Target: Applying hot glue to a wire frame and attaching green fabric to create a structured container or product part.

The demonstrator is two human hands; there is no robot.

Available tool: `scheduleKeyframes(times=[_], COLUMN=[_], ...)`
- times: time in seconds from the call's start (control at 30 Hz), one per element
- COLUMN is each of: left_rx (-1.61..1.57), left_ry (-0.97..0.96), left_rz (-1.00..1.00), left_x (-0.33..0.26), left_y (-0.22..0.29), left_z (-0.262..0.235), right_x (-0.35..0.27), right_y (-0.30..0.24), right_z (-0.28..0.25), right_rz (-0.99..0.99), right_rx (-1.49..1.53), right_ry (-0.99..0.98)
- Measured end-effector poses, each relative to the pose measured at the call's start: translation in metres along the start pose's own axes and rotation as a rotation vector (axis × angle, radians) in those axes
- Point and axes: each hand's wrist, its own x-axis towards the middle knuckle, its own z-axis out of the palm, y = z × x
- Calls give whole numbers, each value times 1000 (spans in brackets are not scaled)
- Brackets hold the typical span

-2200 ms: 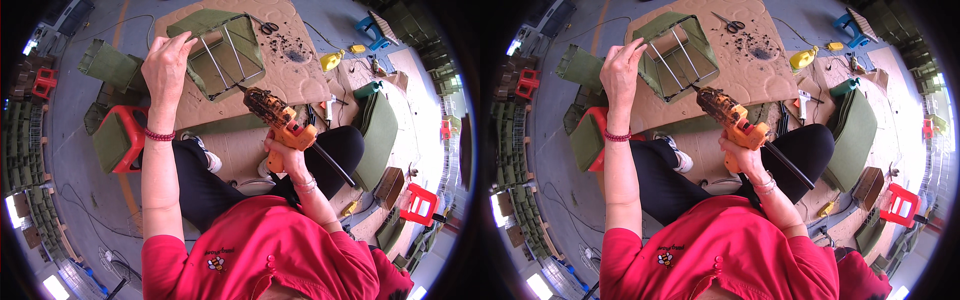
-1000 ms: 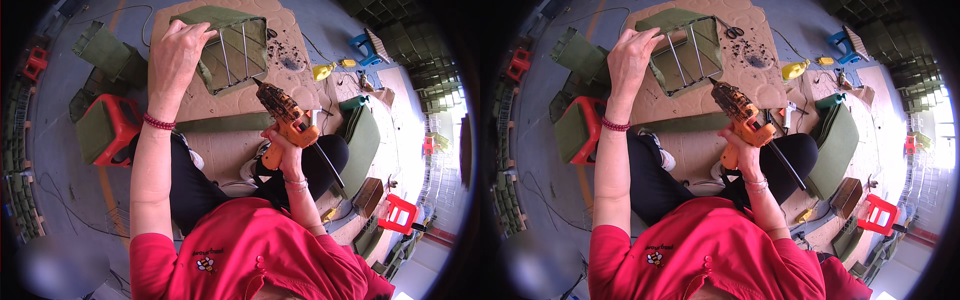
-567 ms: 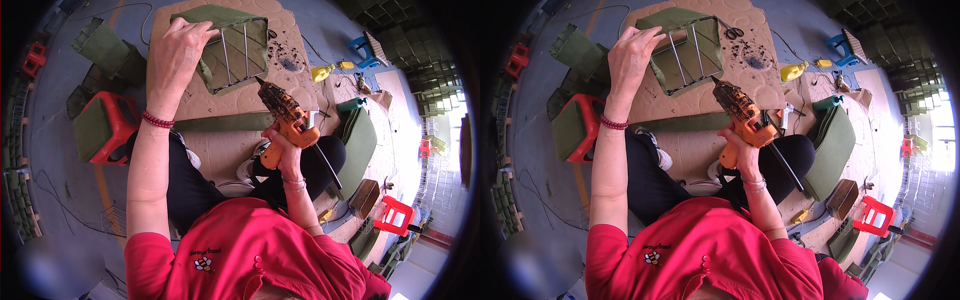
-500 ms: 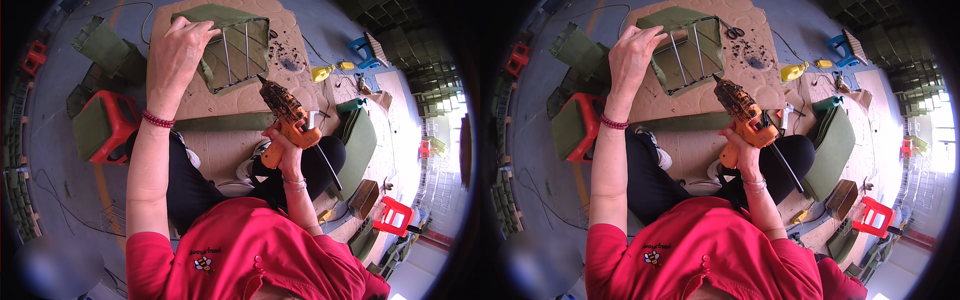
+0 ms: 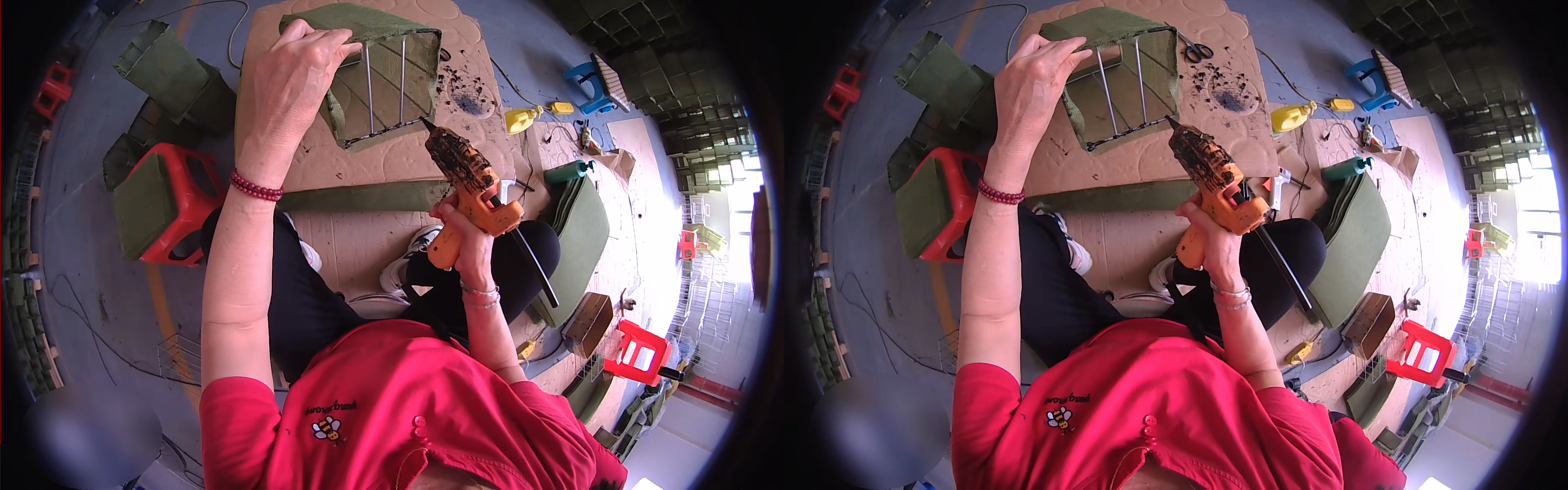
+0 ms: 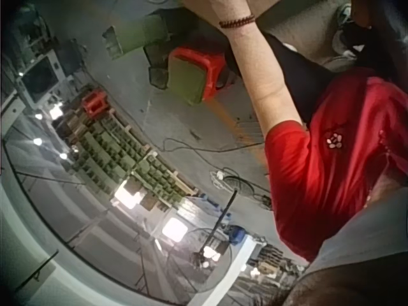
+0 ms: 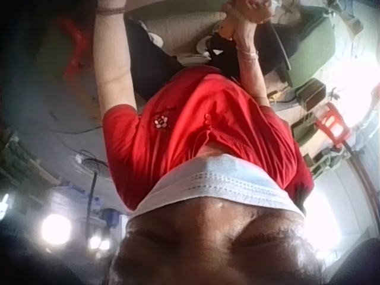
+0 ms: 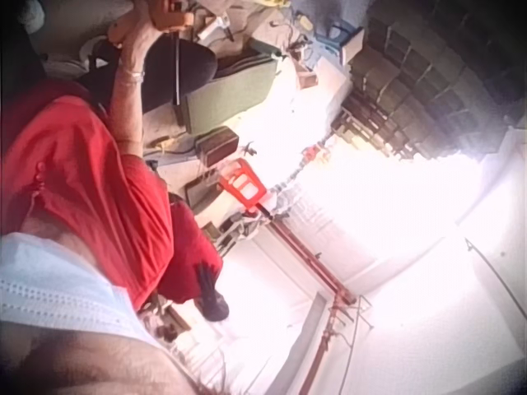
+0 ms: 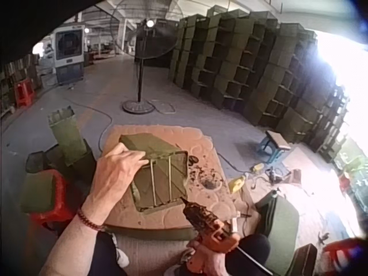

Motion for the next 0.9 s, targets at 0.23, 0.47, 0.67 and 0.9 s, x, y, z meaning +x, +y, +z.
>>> scheduleKeyframes(times=[0.23, 0.47, 0.67, 0.9], left_rx=[8, -26, 27, 20], left_ry=[-34, 18, -34, -44], left_rz=[4, 22, 1, -3], left_x=[2, 0, 3, 3], left_y=[4, 0, 4, 5], left_z=[-1, 1, 2, -1], right_x=[-4, 1, -4, -1], right_y=[2, 3, 3, 6], right_z=[5, 0, 3, 1], right_rz=[6, -35, 13, -35], right_rx=[-2, -11, -18, -16], right_ry=[-28, 15, -19, -11])
